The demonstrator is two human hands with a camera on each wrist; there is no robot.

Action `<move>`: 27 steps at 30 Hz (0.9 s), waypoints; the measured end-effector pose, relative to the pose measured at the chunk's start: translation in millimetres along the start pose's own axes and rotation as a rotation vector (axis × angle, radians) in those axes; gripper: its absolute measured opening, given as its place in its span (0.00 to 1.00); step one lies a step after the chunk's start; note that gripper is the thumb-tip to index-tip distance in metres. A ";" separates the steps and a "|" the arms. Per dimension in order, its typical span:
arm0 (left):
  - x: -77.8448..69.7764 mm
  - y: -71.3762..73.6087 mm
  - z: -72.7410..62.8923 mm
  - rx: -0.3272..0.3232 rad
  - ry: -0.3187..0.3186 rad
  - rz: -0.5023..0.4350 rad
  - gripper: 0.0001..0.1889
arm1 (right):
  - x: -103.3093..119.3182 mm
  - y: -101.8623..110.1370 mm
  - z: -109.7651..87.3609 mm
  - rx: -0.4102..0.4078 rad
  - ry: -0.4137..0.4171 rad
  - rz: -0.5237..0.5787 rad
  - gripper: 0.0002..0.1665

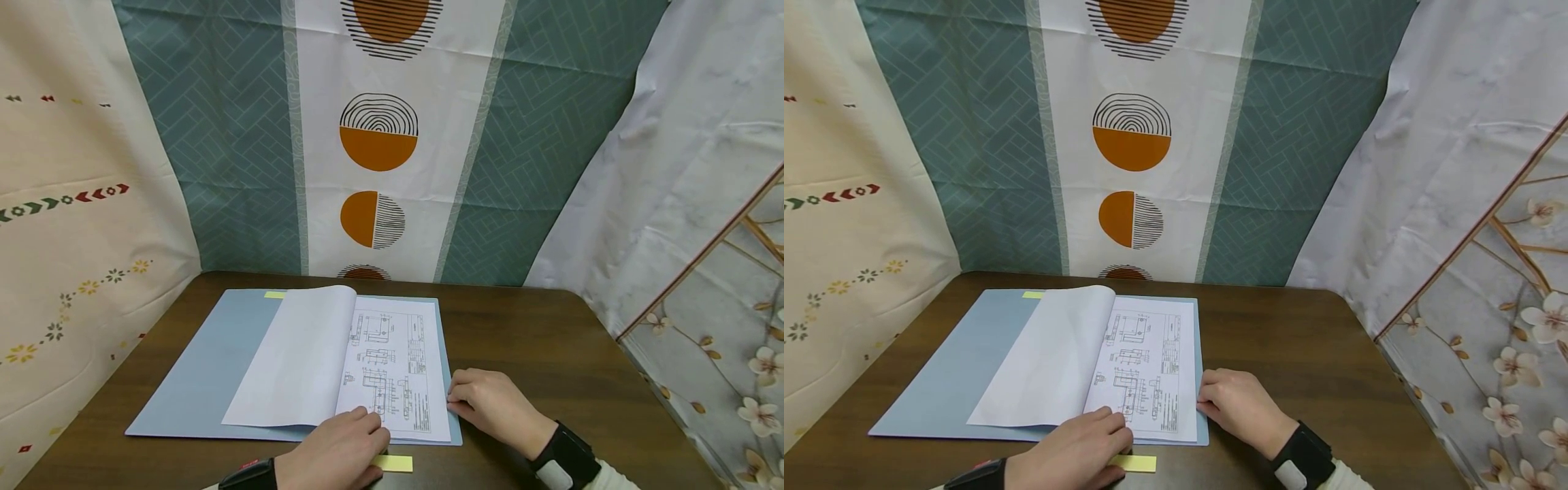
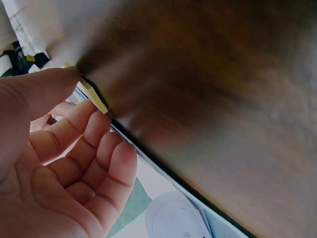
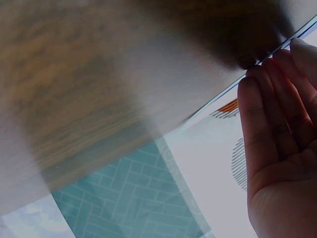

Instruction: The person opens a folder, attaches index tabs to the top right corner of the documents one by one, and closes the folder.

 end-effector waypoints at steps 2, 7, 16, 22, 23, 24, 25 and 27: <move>-0.4 -0.4 1.1 0.027 0.015 -0.013 0.11 | 0.1 -0.1 0.0 0.001 -0.001 -0.001 0.07; -2.0 -1.3 2.3 0.061 0.045 -0.015 0.10 | 0.3 -0.4 -0.4 0.002 -0.006 0.004 0.07; -7.3 8.4 3.9 0.038 0.062 -0.070 0.08 | 1.0 0.4 0.2 -0.001 -0.006 0.002 0.07; -9.8 14.2 4.9 0.007 0.019 -0.060 0.05 | 1.1 0.7 0.3 -0.002 -0.008 0.004 0.07; -10.1 15.2 4.7 -0.004 0.011 -0.063 0.05 | 1.1 0.6 0.3 -0.003 -0.009 0.004 0.07; -10.2 15.9 4.7 -0.017 0.005 -0.065 0.05 | 1.0 0.6 0.2 -0.004 -0.009 0.004 0.07; -10.1 16.8 4.9 -0.018 0.006 -0.078 0.05 | 0.9 0.6 0.2 -0.003 -0.011 0.006 0.07; -9.3 18.4 5.6 -0.020 0.013 -0.092 0.05 | 0.7 0.6 0.2 -0.001 -0.013 0.008 0.08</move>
Point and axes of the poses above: each hand's wrist, its own z-axis towards the middle knuckle, its own y-axis out of the back of the hand, x = y × z, the point moved 4 cm from there along z, towards the middle knuckle, and after that the axes turned 8 degrees about y, right-handed, at the moved point
